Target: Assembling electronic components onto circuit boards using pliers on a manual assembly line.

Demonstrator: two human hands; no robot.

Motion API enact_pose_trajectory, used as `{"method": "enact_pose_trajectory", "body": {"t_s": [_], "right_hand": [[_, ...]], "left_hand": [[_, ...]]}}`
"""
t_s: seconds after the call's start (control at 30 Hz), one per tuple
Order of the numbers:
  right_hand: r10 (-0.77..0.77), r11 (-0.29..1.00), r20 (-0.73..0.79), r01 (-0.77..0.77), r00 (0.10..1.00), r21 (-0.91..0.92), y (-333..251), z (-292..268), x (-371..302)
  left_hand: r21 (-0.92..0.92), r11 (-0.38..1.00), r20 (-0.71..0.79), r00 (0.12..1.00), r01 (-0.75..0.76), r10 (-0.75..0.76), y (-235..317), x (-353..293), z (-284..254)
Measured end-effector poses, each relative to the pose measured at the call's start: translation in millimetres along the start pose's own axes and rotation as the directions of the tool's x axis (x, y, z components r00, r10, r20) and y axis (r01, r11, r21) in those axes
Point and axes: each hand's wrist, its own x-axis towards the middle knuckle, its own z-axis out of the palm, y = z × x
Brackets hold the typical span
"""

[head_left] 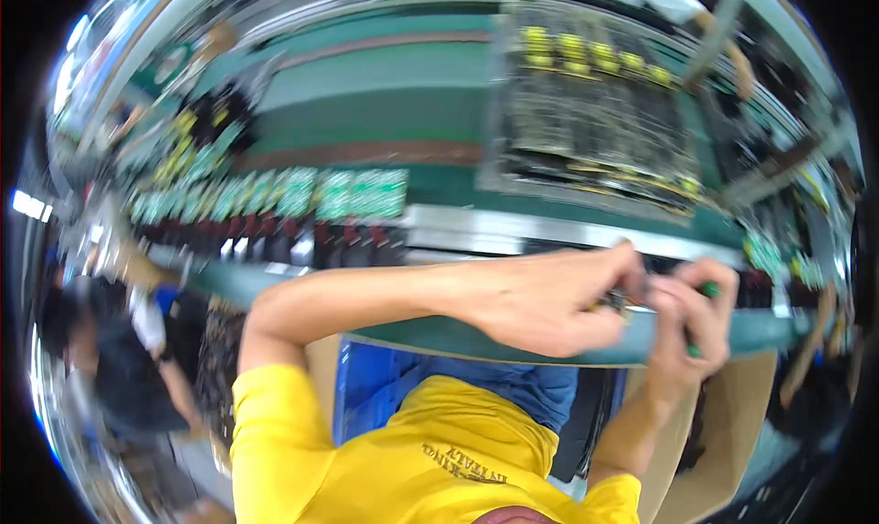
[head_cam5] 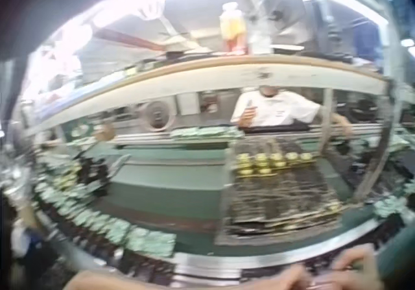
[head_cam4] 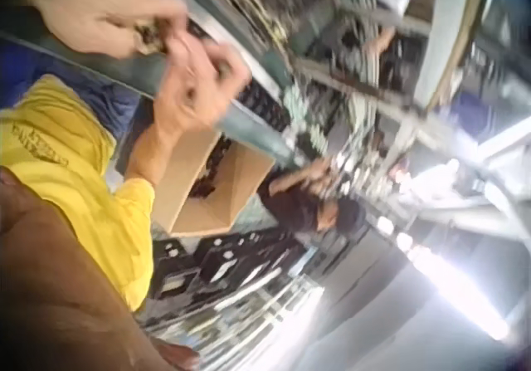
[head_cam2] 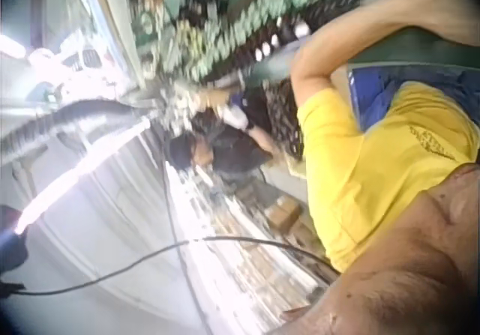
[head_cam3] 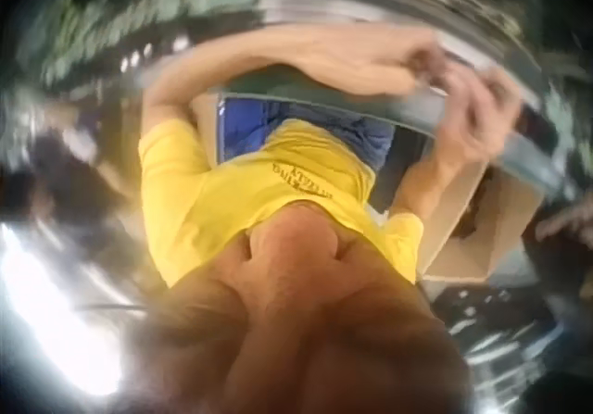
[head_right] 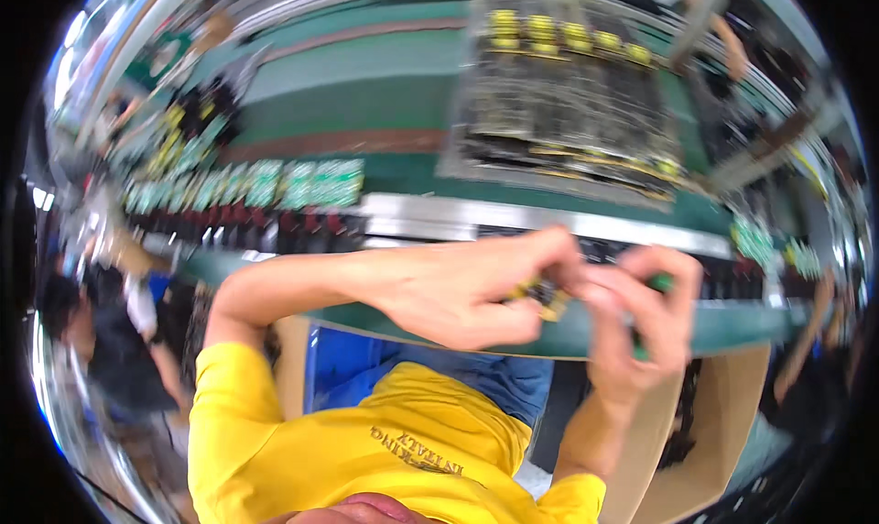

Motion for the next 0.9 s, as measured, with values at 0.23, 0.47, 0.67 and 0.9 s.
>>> {"method": "enact_pose_trajectory", "body": {"t_s": [0.23, 0.47, 0.67, 0.9], "right_hand": [[0.389, 0.407, 0.192, -0.355, 0.901, 0.842, 8.3, 4.3, -48.1], [0.260, 0.955, 0.171, -0.279, 0.950, 0.104, -17.4, -0.8, -27.0], [0.217, 0.938, 0.237, -0.136, 0.947, -0.317, -11.5, 24.2, -45.9], [0.089, 0.860, 0.256, 0.056, 0.963, -0.507, 1.9, 50.8, -58.3]], "left_hand": [[0.133, 0.831, -0.443, 0.718, -0.540, 0.537, -17.7, -10.4, 41.2], [0.111, 0.960, -0.480, 0.832, -0.256, 0.278, -21.3, -21.4, 8.8], [0.328, 0.925, -0.326, 0.942, 0.192, -0.080, -43.3, -37.4, -35.0], [0.387, 0.889, -0.439, 0.897, 0.244, -0.055, -75.3, -24.0, -30.5]]}}
